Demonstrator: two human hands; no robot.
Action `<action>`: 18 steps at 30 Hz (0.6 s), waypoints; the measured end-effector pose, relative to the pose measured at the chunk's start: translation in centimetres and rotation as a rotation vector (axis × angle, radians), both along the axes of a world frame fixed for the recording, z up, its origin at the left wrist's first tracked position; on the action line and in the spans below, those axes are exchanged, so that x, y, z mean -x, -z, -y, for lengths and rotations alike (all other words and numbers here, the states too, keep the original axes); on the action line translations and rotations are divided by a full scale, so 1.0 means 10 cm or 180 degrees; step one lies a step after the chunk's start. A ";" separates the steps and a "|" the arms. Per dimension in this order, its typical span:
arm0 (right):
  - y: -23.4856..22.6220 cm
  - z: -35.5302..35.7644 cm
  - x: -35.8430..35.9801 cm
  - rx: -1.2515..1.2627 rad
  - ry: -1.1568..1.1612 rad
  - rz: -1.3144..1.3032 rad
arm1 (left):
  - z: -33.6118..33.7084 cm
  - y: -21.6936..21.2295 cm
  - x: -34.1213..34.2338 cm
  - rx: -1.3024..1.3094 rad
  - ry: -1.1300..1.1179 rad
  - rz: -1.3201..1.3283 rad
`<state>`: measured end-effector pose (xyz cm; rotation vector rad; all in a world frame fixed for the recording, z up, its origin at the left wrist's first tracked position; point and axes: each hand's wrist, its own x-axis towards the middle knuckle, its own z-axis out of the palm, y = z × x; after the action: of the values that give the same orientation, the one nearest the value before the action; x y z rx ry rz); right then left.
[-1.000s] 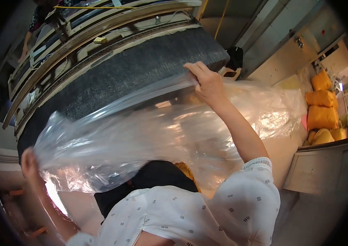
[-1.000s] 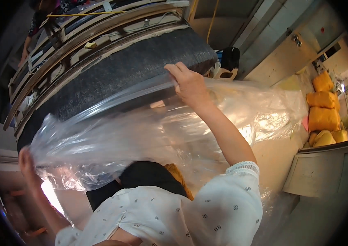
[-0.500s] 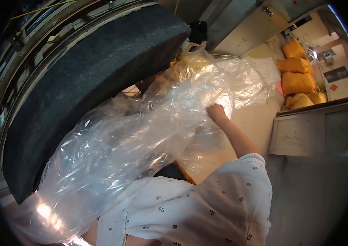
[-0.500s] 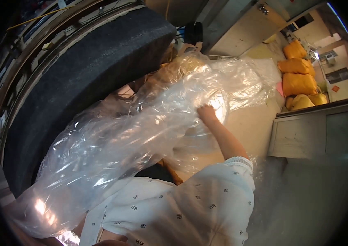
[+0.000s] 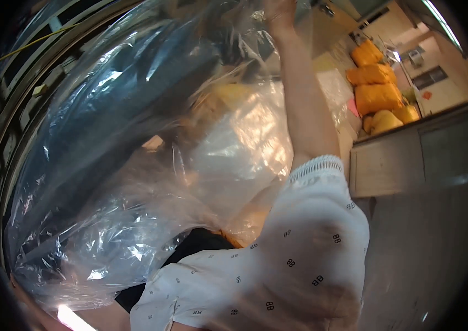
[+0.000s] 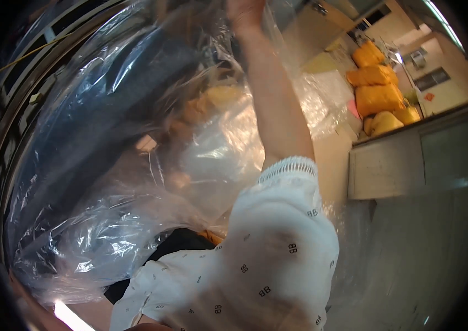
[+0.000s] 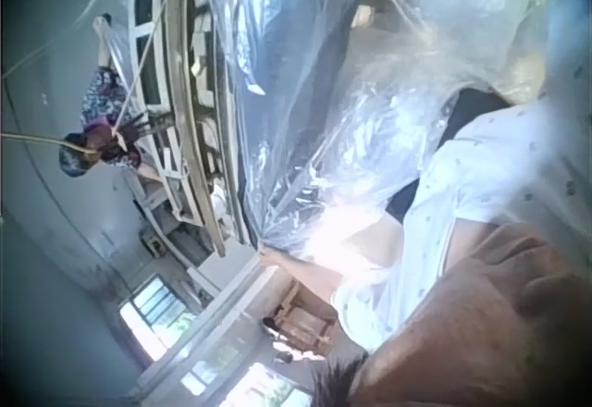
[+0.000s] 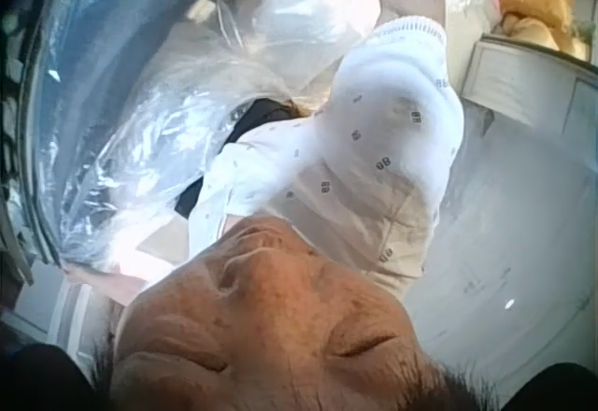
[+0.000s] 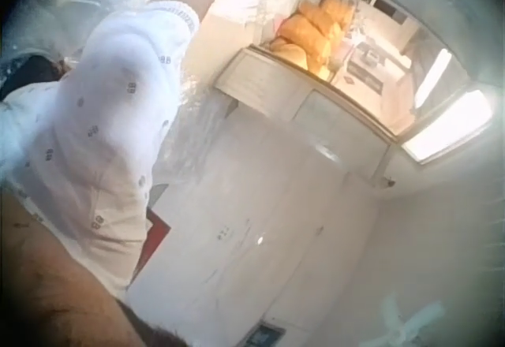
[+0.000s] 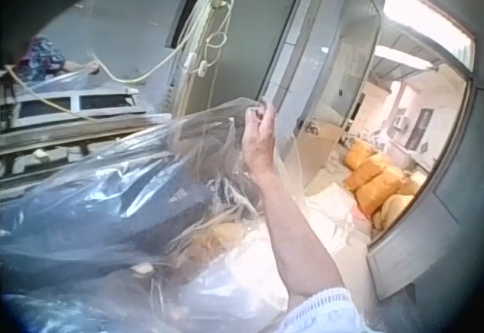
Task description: Wrapping a large foam part or cushion in a protective plastic sheet.
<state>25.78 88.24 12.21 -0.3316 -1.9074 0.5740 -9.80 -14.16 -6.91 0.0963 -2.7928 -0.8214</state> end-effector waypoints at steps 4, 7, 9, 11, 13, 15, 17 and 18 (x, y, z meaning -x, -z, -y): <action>0.89 0.49 0.31 -0.0089 -0.0486 0.1604 | 0.32 0.24 -0.21 -0.0546 -0.0039 -0.0147; 1.32 0.34 0.58 -0.0479 -0.0028 0.2568 | 0.46 0.25 -0.41 -0.0846 -0.0281 -0.0125; 1.41 0.37 0.84 -0.0926 -0.0083 0.2655 | 0.93 -0.08 -0.67 -0.1162 -0.0646 -0.0131; 1.44 0.26 1.07 -0.0522 -0.0628 0.2587 | 1.08 -0.31 -0.72 -0.1059 -0.0157 0.0317; 1.43 0.09 1.06 -0.0230 -0.0906 0.2610 | 0.48 -0.16 -0.61 -0.1138 -0.0078 0.0137; 1.27 -0.23 0.93 0.0051 -0.1119 0.2681 | -0.87 -0.10 -0.48 -0.0776 -0.0676 -0.0106; 1.38 -0.69 1.15 0.1352 -0.1588 0.2985 | -0.80 -0.16 -0.47 0.0224 -0.1188 -0.0390; 1.47 -0.75 1.23 0.0682 -0.0973 0.3007 | -0.75 -0.19 -0.50 0.0268 -0.1128 -0.0733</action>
<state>13.48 95.73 -2.48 -0.5098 -2.8412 0.9338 -4.77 -6.67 -5.02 0.4385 -2.4873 -0.5860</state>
